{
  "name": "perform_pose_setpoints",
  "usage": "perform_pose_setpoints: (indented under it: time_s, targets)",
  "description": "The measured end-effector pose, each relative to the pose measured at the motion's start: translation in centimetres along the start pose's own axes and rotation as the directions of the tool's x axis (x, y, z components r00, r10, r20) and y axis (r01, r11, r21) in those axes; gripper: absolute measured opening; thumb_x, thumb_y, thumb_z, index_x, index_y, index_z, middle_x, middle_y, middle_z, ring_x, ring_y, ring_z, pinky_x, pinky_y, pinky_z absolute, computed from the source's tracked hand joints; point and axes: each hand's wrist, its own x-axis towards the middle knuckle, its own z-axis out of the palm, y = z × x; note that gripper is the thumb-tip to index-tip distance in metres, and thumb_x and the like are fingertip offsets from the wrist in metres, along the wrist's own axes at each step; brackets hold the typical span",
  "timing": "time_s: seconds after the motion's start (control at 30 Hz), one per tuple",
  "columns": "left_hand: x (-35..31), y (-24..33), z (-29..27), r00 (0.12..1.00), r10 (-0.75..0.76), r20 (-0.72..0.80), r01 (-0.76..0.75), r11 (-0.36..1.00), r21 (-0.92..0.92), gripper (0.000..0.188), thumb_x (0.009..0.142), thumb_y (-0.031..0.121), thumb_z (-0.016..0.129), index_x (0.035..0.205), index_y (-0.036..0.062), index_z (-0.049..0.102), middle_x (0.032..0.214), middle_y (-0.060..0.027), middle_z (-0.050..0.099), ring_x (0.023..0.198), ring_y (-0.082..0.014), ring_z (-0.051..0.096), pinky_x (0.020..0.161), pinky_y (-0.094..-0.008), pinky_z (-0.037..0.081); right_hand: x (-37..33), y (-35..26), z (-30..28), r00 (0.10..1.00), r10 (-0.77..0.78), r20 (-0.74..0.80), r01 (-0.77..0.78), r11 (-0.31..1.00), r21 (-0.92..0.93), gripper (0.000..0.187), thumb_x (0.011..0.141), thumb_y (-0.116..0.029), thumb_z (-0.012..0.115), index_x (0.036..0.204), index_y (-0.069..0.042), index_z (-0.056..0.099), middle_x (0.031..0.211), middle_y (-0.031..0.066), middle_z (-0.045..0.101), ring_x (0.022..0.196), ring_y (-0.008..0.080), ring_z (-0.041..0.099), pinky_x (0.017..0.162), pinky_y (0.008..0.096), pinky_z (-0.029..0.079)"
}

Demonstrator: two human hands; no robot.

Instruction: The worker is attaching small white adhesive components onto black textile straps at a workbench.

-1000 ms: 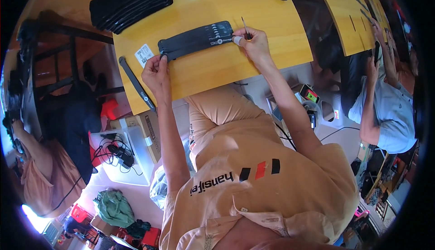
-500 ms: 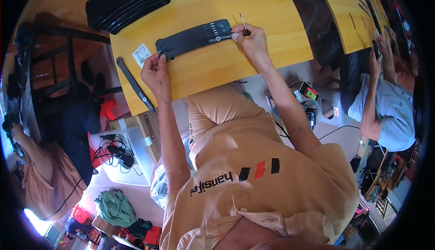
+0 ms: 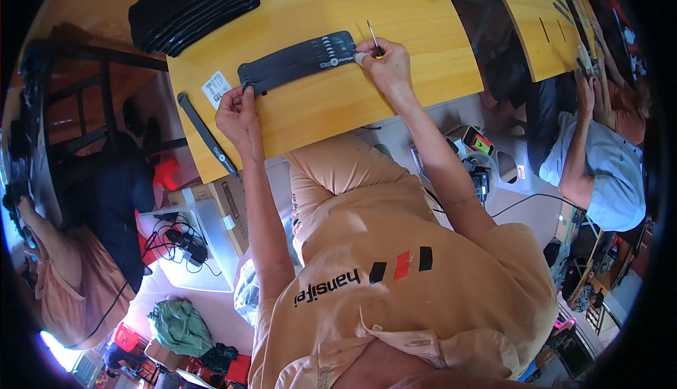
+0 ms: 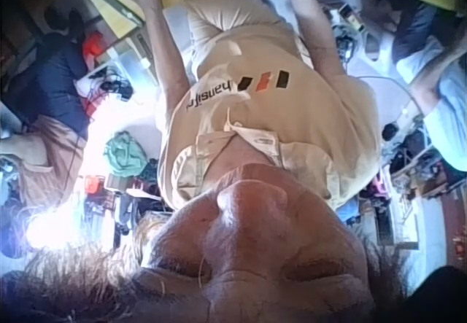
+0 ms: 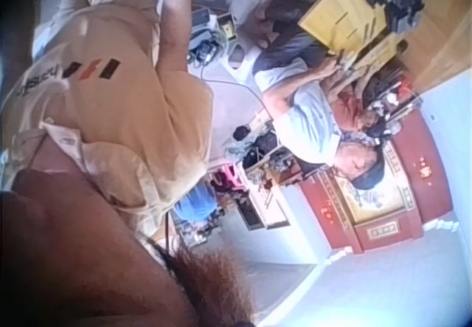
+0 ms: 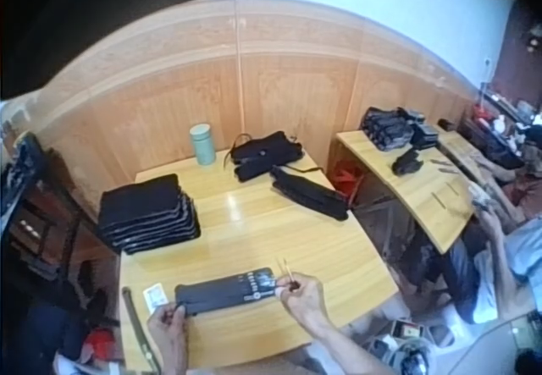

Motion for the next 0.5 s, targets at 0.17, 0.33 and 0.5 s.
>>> perform_pose_setpoints:
  time_s: [0.17,0.33,0.5]
  targets:
    - [0.1,0.2,0.0,1.000,0.011,-0.005,-0.011,0.999,0.030,0.009,0.078,0.007,0.065,0.081,0.0006,0.059,0.060,0.0018,0.052,0.046,-0.0037,0.042,0.040,-0.0167,0.031,-0.1,-0.9,-0.1,1.000,0.017,-0.004,-0.017,0.999,-0.048,0.007,0.067,-0.003,0.065,0.074,-0.001,0.065,0.059,0.0034,0.059,0.054,0.0090,0.053,0.052,0.0231,0.043]
    - [0.2,-0.1,0.1,1.000,0.013,-0.008,-0.013,1.000,0.021,0.009,0.078,0.007,0.065,0.081,0.0005,0.059,0.059,0.0015,0.051,0.045,-0.0037,0.042,0.040,-0.0168,0.031,0.0,-0.4,-0.1,1.000,0.007,-0.006,-0.008,0.999,-0.051,0.007,0.067,-0.003,0.065,0.073,-0.001,0.065,0.059,0.0038,0.059,0.054,0.0095,0.054,0.052,0.0233,0.043]
    - [0.1,0.1,0.3,1.000,0.011,-0.018,-0.010,0.999,0.042,0.009,0.078,0.007,0.064,0.080,0.0004,0.059,0.059,0.0014,0.051,0.045,-0.0036,0.041,0.040,-0.0171,0.030,0.2,0.2,0.1,1.000,0.001,0.002,-0.001,0.999,-0.033,0.008,0.068,-0.004,0.066,0.075,0.000,0.065,0.061,-0.0002,0.056,0.056,0.0055,0.049,0.051,0.0199,0.039]
